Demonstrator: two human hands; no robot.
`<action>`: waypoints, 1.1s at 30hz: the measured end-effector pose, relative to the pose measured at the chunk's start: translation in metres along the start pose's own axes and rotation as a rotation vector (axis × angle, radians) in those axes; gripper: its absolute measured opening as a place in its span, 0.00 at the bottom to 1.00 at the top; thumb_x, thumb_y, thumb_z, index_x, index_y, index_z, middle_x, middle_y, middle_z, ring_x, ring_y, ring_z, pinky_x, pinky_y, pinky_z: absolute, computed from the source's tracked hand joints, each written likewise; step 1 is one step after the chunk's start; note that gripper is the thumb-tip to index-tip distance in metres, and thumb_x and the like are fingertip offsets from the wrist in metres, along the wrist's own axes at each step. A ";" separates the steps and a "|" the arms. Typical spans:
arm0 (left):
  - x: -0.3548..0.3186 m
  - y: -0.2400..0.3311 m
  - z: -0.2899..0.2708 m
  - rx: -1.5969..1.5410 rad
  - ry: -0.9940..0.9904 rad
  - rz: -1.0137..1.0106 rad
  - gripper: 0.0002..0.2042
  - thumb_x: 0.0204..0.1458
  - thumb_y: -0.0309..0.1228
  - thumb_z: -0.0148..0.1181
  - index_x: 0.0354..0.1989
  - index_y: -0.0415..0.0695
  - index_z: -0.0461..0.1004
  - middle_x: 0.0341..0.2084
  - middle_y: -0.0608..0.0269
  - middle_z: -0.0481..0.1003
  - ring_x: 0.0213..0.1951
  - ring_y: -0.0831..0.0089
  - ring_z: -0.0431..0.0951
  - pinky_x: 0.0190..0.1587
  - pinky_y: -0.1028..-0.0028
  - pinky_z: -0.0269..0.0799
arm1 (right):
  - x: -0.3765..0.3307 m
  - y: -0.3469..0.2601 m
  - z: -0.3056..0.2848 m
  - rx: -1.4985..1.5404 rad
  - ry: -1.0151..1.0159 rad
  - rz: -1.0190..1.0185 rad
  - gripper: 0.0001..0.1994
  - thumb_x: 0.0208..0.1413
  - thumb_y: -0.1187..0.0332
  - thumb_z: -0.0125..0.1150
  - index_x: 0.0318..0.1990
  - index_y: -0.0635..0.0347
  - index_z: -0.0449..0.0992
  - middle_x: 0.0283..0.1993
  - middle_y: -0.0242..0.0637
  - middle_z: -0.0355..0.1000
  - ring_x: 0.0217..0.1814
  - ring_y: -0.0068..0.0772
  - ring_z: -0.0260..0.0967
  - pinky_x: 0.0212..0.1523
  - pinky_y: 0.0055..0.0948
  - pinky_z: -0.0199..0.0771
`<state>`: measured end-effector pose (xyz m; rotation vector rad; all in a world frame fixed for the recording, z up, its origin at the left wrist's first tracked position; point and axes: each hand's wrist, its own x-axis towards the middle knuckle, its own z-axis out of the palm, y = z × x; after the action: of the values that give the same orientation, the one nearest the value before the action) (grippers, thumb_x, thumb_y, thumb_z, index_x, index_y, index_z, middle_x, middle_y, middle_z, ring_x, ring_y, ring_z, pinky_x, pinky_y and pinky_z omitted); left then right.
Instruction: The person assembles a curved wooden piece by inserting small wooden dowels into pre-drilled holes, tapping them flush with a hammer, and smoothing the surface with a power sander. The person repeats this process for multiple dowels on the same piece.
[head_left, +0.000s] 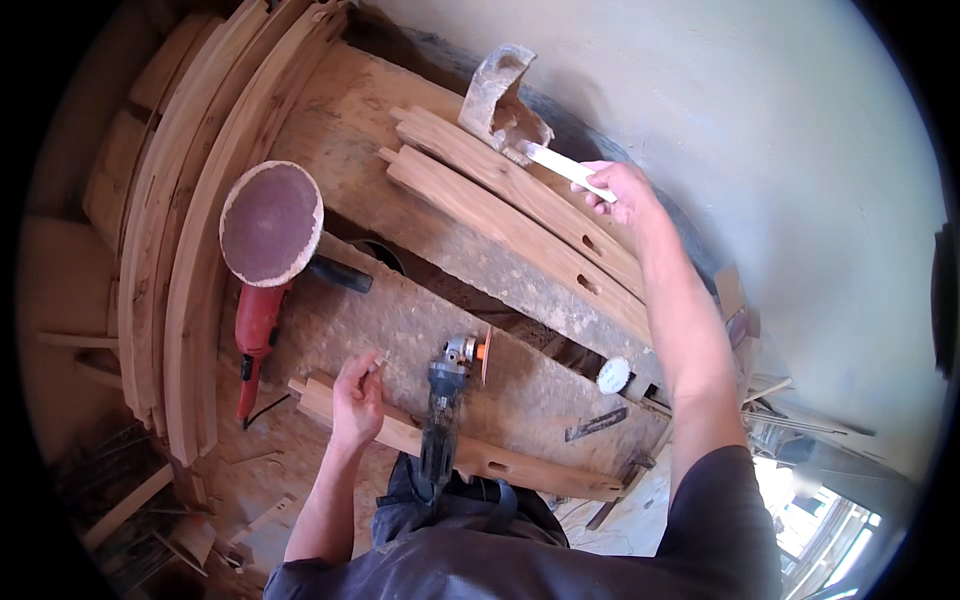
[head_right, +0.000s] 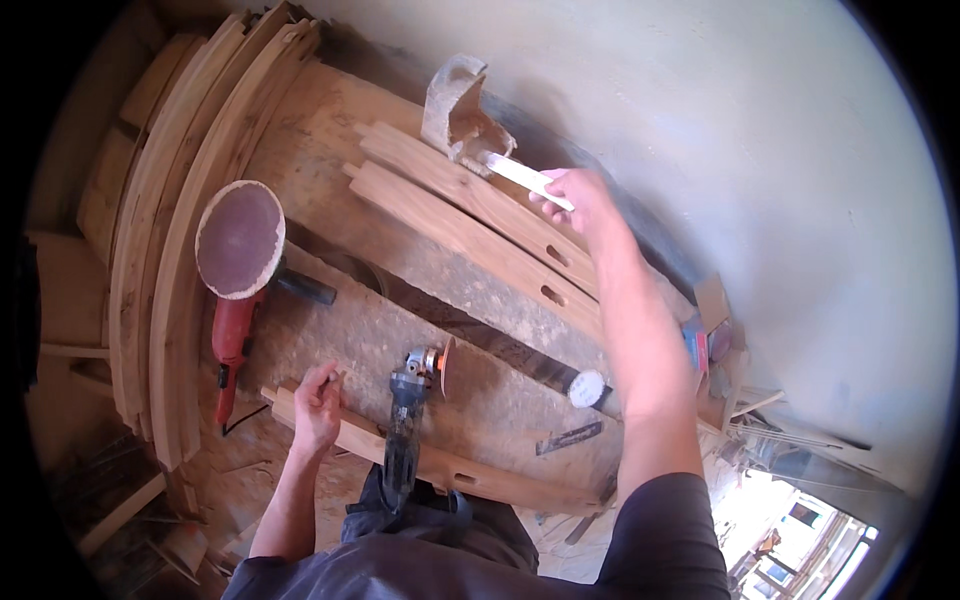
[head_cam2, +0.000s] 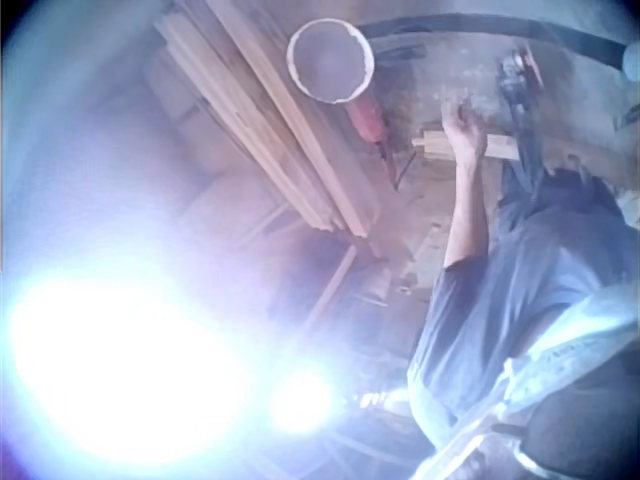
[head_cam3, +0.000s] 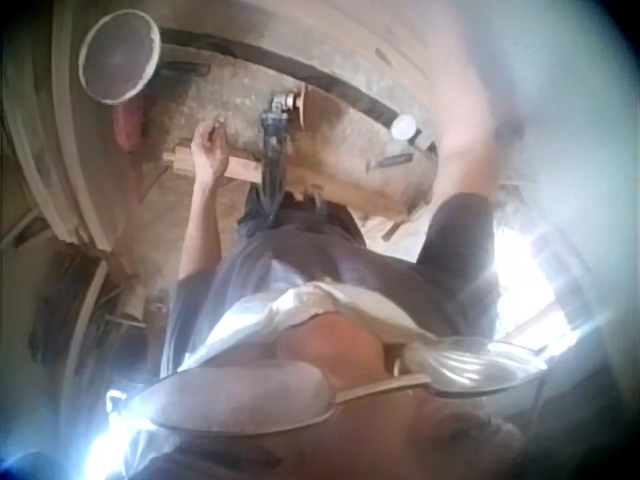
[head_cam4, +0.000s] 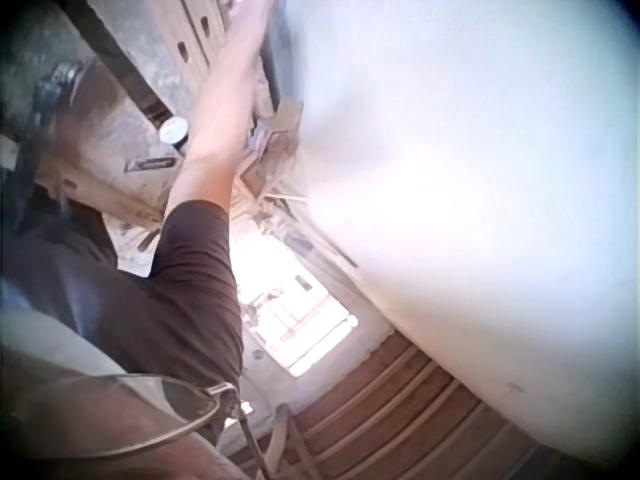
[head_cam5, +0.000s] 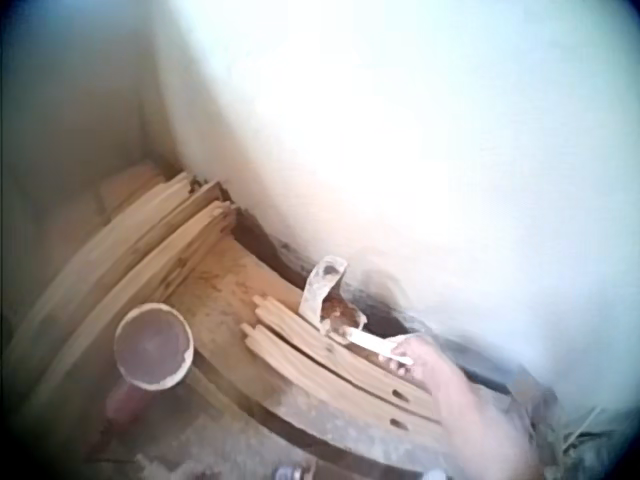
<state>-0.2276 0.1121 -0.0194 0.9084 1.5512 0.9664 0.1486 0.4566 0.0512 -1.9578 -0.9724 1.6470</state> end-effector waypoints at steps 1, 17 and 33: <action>-0.003 0.000 -0.002 -0.037 0.000 0.005 0.14 0.63 0.16 0.51 0.56 0.34 0.75 0.34 0.63 0.70 0.30 0.78 0.71 0.32 0.76 0.68 | -0.001 0.019 -0.007 0.141 -0.002 0.023 0.19 0.60 0.77 0.49 0.57 0.69 0.78 0.38 0.46 0.80 0.24 0.26 0.69 0.23 0.26 0.67; -0.140 0.021 0.060 0.052 -0.207 0.073 0.19 0.62 0.21 0.59 0.61 0.31 0.72 0.37 0.67 0.74 0.34 0.81 0.70 0.39 0.79 0.69 | -0.411 0.392 -0.133 0.693 0.199 -0.237 0.31 0.56 0.77 0.55 0.70 0.69 0.64 0.47 0.48 0.79 0.28 0.26 0.69 0.29 0.25 0.69; -0.284 0.009 0.171 0.178 -0.593 0.139 0.17 0.63 0.21 0.55 0.60 0.31 0.73 0.37 0.64 0.75 0.33 0.80 0.71 0.37 0.80 0.69 | -0.556 0.625 -0.044 -0.672 0.967 -0.344 0.27 0.46 0.83 0.57 0.55 0.50 0.82 0.52 0.46 0.76 0.51 0.50 0.76 0.48 0.42 0.79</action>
<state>-0.0122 -0.1226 0.0722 1.3040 1.0844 0.5783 0.3128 -0.3639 0.0095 -2.3739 -1.3792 0.0609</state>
